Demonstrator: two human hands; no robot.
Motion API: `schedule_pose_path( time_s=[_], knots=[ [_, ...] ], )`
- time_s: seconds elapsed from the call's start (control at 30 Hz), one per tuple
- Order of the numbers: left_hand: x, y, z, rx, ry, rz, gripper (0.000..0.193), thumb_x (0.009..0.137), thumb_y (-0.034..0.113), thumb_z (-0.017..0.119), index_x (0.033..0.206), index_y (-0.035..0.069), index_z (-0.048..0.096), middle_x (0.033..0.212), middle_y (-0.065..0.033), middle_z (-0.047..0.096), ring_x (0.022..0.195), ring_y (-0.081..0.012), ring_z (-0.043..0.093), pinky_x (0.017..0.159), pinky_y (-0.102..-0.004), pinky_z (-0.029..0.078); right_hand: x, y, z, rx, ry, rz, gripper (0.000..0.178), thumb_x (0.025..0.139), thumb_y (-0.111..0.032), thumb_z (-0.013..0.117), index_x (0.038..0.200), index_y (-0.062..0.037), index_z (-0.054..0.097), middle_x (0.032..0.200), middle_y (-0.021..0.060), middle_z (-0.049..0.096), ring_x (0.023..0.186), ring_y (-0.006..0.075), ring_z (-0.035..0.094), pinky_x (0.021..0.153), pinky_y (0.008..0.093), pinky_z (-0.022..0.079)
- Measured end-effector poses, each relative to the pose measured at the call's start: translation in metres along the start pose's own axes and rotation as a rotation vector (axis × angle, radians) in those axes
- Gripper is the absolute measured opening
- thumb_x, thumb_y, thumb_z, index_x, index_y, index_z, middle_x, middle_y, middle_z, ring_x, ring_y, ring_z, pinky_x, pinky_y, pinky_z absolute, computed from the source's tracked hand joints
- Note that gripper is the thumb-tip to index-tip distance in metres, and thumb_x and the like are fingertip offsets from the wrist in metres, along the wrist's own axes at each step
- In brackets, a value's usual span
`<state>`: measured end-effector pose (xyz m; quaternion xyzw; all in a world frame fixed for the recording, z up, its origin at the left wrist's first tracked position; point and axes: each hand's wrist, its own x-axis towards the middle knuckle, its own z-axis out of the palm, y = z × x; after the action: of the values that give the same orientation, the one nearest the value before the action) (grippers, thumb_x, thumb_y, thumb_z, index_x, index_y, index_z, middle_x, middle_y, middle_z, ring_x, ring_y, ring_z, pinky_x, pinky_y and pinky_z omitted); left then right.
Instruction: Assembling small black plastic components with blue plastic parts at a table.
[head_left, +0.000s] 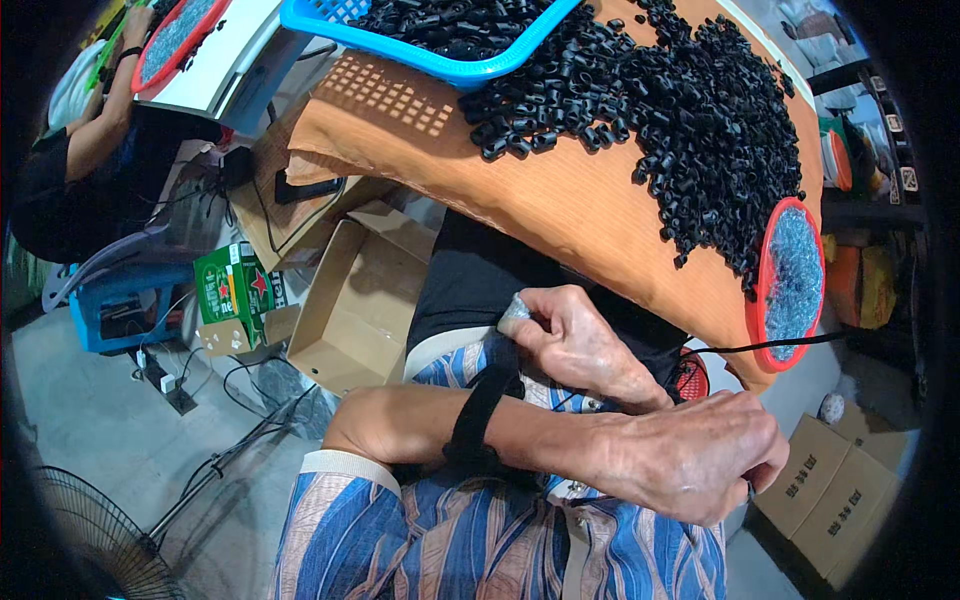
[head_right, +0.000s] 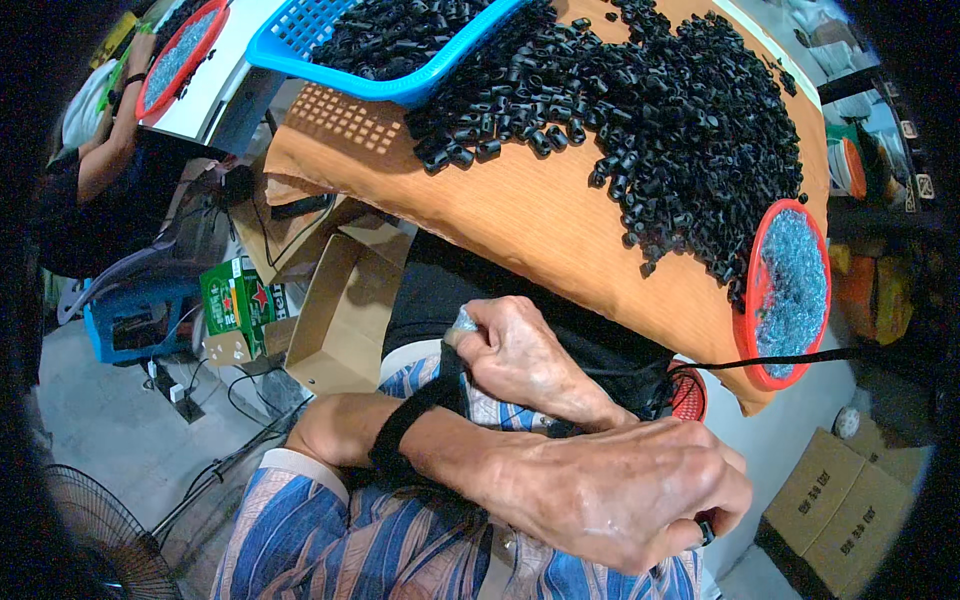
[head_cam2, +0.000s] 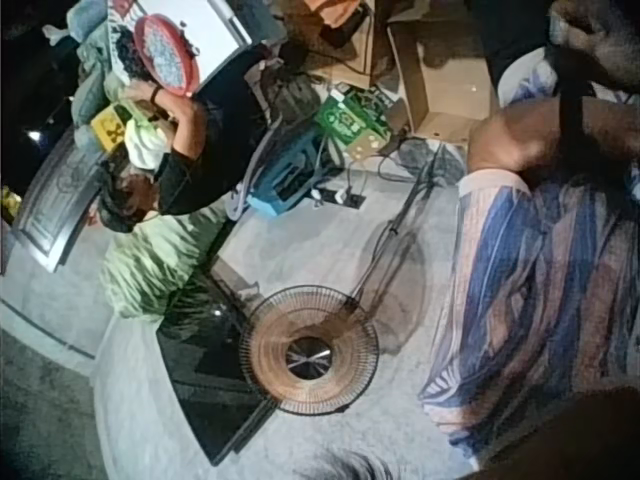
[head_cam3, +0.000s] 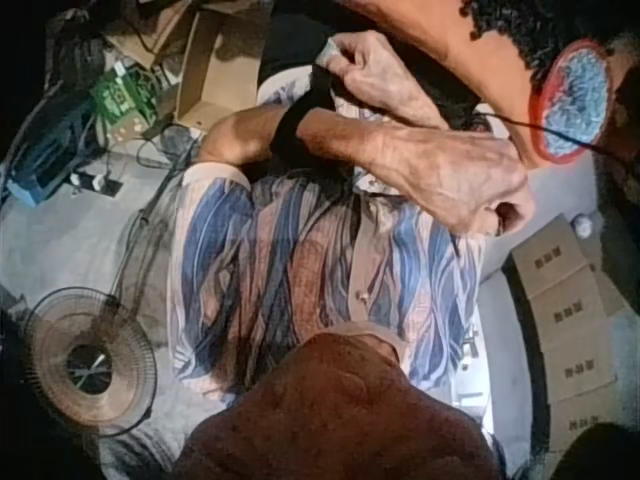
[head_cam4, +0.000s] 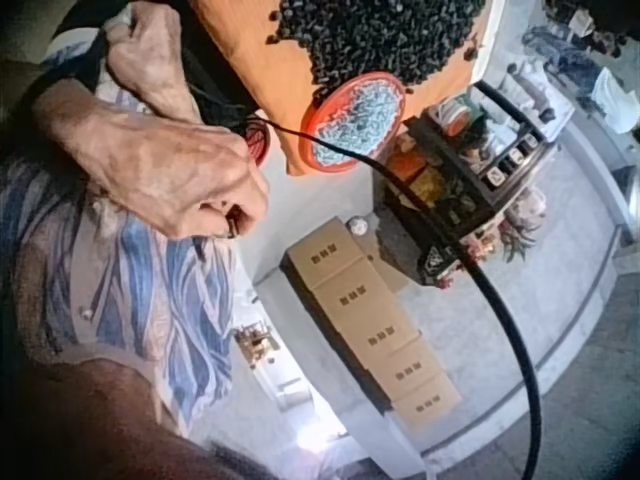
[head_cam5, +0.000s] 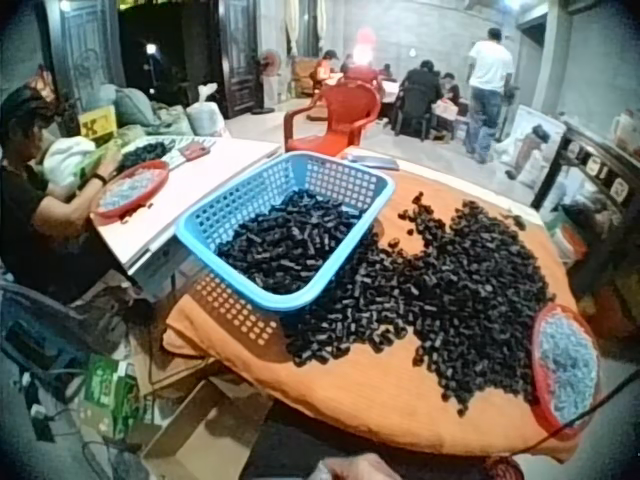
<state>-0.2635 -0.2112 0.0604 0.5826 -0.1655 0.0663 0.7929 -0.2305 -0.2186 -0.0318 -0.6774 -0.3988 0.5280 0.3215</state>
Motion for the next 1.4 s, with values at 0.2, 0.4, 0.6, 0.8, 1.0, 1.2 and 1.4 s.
schedule_pose_path(
  time_s=[0.2,0.4,0.6,0.8,1.0,1.2,1.4],
  knots=[
    [-0.002,0.002,0.005,0.107,0.033,0.130,0.012,0.068,-0.004,0.055,0.079,-0.008,0.058,0.078,-0.0214,0.056,0.074,-0.0370,0.059,0.068,-0.0460,0.047,-0.003,-0.007,-0.006,-0.112,-0.022,0.045,0.026,0.082,-0.014,0.059,0.067,0.0071,0.054,0.054,0.0167,0.045,0.050,0.0222,0.042,0.050,0.0394,0.035],
    [-0.004,0.008,0.016,0.310,-0.101,0.074,0.013,0.072,0.003,0.054,0.078,-0.008,0.055,0.085,-0.0240,0.053,0.075,-0.0425,0.056,0.068,-0.0492,0.046,0.001,-0.011,-0.006,-0.357,0.000,-0.041,0.025,0.081,-0.015,0.058,0.068,0.0075,0.056,0.058,0.0221,0.047,0.058,0.0306,0.047,0.056,0.0432,0.038],
    [-0.005,-0.005,0.006,0.036,0.041,0.145,0.013,0.066,0.000,0.056,0.076,-0.007,0.061,0.074,-0.0206,0.060,0.073,-0.0336,0.062,0.067,-0.0417,0.049,-0.008,-0.027,-0.014,0.179,0.017,0.086,0.023,0.087,-0.013,0.058,0.072,0.0041,0.055,0.055,-0.0009,0.043,0.055,0.0052,0.036,0.045,0.0274,0.030],
    [0.002,-0.012,-0.015,-0.327,-0.207,-0.222,0.019,0.069,0.001,0.057,0.085,-0.006,0.064,0.071,-0.0129,0.063,0.064,-0.0204,0.063,0.055,-0.0306,0.050,-0.008,-0.037,-0.018,0.272,-0.109,-0.006,0.020,0.085,-0.014,0.061,0.071,0.0003,0.058,0.054,-0.0039,0.043,0.053,0.0030,0.036,0.044,0.0264,0.029],
    [0.007,-0.015,-0.017,-0.549,-0.329,-0.320,0.018,0.073,0.003,0.061,0.090,-0.003,0.064,0.071,-0.0059,0.062,0.063,-0.0122,0.060,0.052,-0.0241,0.048,-0.007,-0.044,-0.022,0.259,-0.138,-0.032,0.019,0.082,-0.013,0.064,0.071,0.0019,0.059,0.056,-0.0025,0.047,0.053,0.0034,0.037,0.045,0.0267,0.029],
    [0.006,-0.015,-0.029,-0.616,-0.365,-0.354,0.016,0.076,0.008,0.066,0.090,0.000,0.066,0.071,-0.0012,0.063,0.066,-0.0066,0.058,0.058,-0.0227,0.046,0.017,-0.014,-0.020,0.225,-0.301,-0.710,0.015,0.088,-0.017,0.062,0.089,-0.0014,0.064,0.075,-0.0010,0.060,0.060,0.0051,0.047,0.051,0.0238,0.036],
    [0.004,0.012,-0.056,-0.697,-0.186,-0.296,0.013,0.079,0.002,0.064,0.091,-0.001,0.066,0.074,-0.0039,0.064,0.067,-0.0093,0.060,0.059,-0.0225,0.048,-0.004,-0.008,-0.029,0.859,-0.213,0.037,0.021,0.093,-0.020,0.056,0.102,-0.0031,0.063,0.089,0.0004,0.063,0.069,0.0076,0.054,0.059,0.0222,0.044]
  ],
)
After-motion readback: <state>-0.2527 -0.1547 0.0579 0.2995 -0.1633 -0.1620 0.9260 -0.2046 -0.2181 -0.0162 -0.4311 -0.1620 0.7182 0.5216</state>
